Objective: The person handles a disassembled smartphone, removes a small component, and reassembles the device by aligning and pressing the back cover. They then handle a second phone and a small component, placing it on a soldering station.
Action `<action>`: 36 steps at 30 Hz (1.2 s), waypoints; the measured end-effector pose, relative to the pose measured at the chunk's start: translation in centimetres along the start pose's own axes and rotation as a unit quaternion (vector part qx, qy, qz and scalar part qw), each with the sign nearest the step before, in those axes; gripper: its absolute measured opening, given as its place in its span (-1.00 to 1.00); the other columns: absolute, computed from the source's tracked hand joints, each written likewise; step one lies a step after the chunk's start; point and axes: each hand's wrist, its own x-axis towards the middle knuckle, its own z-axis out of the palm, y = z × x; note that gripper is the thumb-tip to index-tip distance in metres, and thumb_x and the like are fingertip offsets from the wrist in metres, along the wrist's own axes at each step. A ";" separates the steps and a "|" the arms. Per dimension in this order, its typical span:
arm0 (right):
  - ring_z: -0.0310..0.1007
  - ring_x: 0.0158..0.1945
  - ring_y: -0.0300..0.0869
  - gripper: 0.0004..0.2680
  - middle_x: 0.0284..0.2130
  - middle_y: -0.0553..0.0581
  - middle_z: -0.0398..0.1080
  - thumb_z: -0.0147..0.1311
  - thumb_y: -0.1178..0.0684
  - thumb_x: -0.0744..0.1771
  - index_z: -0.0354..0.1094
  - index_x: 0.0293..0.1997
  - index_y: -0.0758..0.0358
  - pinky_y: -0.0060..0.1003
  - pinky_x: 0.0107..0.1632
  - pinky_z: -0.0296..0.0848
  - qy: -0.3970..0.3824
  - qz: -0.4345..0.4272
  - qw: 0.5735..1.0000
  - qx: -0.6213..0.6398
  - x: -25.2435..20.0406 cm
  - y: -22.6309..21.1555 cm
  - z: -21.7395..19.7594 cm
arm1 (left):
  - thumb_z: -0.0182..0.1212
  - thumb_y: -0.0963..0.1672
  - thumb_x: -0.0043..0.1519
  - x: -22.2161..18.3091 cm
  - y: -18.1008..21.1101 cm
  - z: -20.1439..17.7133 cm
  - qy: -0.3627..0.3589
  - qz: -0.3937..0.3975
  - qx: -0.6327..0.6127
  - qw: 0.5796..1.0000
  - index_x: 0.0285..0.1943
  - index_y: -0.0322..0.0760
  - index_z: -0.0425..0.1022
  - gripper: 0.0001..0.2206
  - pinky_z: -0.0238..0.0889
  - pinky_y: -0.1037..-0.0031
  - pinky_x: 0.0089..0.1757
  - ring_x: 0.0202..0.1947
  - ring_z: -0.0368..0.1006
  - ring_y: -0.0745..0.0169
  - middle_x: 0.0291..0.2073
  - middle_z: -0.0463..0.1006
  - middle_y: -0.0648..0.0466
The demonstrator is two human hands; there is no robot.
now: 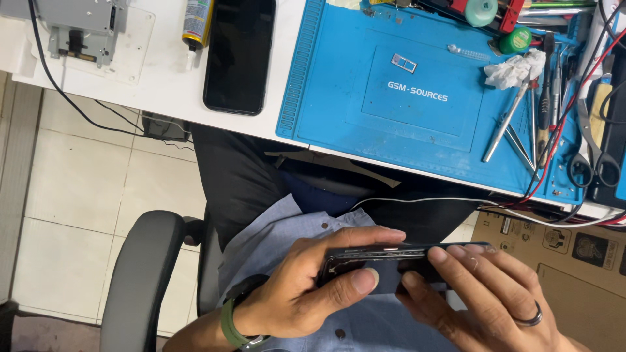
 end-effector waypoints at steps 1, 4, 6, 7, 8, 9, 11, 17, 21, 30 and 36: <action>0.46 0.08 -0.06 -0.80 0.10 0.24 0.48 0.39 -0.14 0.43 0.54 0.15 -0.07 -0.01 0.05 0.61 0.006 0.005 1.000 0.000 0.1 -0.1 0.1 | 0.01 0.08 0.52 0.0 0.0 0.0 0.002 0.000 0.002 1.000 0.48 -0.21 0.43 -0.53 0.43 0.32 0.31 0.37 0.60 0.06 0.34 0.63 0.00; 0.47 0.08 -0.04 -0.79 0.11 0.23 0.48 0.42 -0.13 0.41 0.56 0.12 -0.06 0.01 0.08 0.61 0.006 0.023 1.000 0.013 0.4 -0.1 0.0 | -0.03 0.17 0.50 0.0 -0.4 0.0 0.000 0.003 -0.017 1.000 0.49 -0.22 0.43 -0.43 0.43 0.34 0.29 0.35 0.60 0.07 0.33 0.63 -0.03; 0.48 0.10 -0.02 -0.77 0.13 0.24 0.47 0.44 -0.15 0.40 0.56 0.13 -0.03 0.01 0.12 0.61 -0.001 0.036 0.999 0.025 0.7 -0.2 -0.1 | -0.07 0.26 0.49 0.1 -0.8 -0.1 -0.004 0.008 -0.039 0.999 0.50 -0.25 0.42 -0.32 0.45 0.38 0.25 0.31 0.60 0.11 0.32 0.63 -0.06; 0.48 0.17 0.02 -0.72 0.18 0.23 0.45 0.43 -0.15 0.38 0.53 0.20 -0.04 0.08 0.20 0.60 -0.017 0.076 0.996 0.046 0.9 -0.4 -0.1 | -0.12 0.34 0.46 0.1 -1.1 -0.1 0.004 0.014 -0.075 0.997 0.51 -0.33 0.41 -0.19 0.43 0.43 0.11 0.08 0.56 0.24 0.16 0.65 0.00; 0.49 0.23 0.06 -0.66 0.23 0.23 0.43 0.42 -0.15 0.36 0.49 0.26 -0.05 0.15 0.28 0.59 -0.035 0.117 0.990 0.066 1.0 -0.5 -0.1 | -0.17 0.42 0.43 0.2 -1.4 -0.1 0.012 0.020 -0.112 0.993 0.53 -0.41 0.41 -0.05 0.41 0.48 -0.04 -0.15 0.52 0.38 0.01 0.67 0.05; 0.49 0.23 0.06 -0.66 0.23 0.23 0.43 0.42 -0.15 0.36 0.49 0.26 -0.05 0.15 0.28 0.59 -0.034 0.115 0.991 0.066 1.1 0.2 0.4 | -0.17 0.42 0.43 0.4 -2.1 0.1 0.014 0.022 -0.112 0.993 0.53 -0.41 0.41 -0.05 0.41 0.48 -0.04 -0.15 0.52 0.38 0.01 0.67 0.05; 0.53 0.14 0.16 -0.64 0.23 0.37 0.42 0.39 -0.16 0.34 0.50 0.24 0.04 0.00 0.20 0.57 -0.038 0.112 0.983 0.140 1.3 1.7 1.5 | -0.16 0.38 0.36 1.1 -3.6 0.4 0.060 -0.015 -0.226 0.972 0.49 -0.43 0.41 -0.07 0.48 0.22 0.31 0.36 0.53 0.05 0.35 0.56 -0.10; 0.59 0.18 0.06 -0.58 0.27 0.37 0.48 0.49 -0.14 0.28 0.55 0.25 0.10 -0.19 0.18 0.56 0.020 0.275 0.950 0.147 -0.8 6.5 5.4 | 0.11 -0.16 0.44 3.6 -6.8 -0.7 0.211 -0.117 -0.319 0.917 0.37 -0.34 0.58 -0.66 0.42 0.38 0.24 0.31 0.56 0.07 0.24 0.67 -0.05; 0.48 0.36 0.21 -0.62 0.28 0.46 0.45 0.52 0.11 0.34 0.56 0.29 0.35 0.02 0.35 0.51 0.025 0.337 0.932 0.134 0.5 9.9 8.3 | 0.14 -0.11 0.42 4.5 -6.7 -3.1 0.237 -0.049 -0.086 0.966 0.36 -0.26 0.55 -0.66 0.30 0.48 0.19 0.21 0.49 0.27 0.22 0.61 0.06; 0.44 0.15 0.25 -0.86 0.23 0.38 0.50 0.36 0.28 0.50 0.59 0.20 0.30 0.02 0.14 0.46 -0.018 0.311 0.949 0.040 5.3 8.0 10.6 | 0.19 -0.09 0.44 8.0 -6.6 -5.6 0.281 0.003 0.159 0.946 0.14 -0.29 0.52 -0.79 0.42 0.41 0.08 0.02 0.59 0.17 -0.02 0.62 0.05; 0.45 -0.09 0.09 -0.84 -0.02 0.28 0.47 0.25 0.22 0.46 0.48 0.19 0.32 -0.09 0.00 0.43 0.007 0.225 0.955 0.195 8.0 6.3 16.2 | 0.33 -0.09 0.37 10.9 -5.8 -9.1 0.186 0.021 0.472 0.862 0.07 -0.21 0.45 -0.80 0.30 0.06 -0.09 -0.06 0.39 -0.20 -0.15 0.47 -0.04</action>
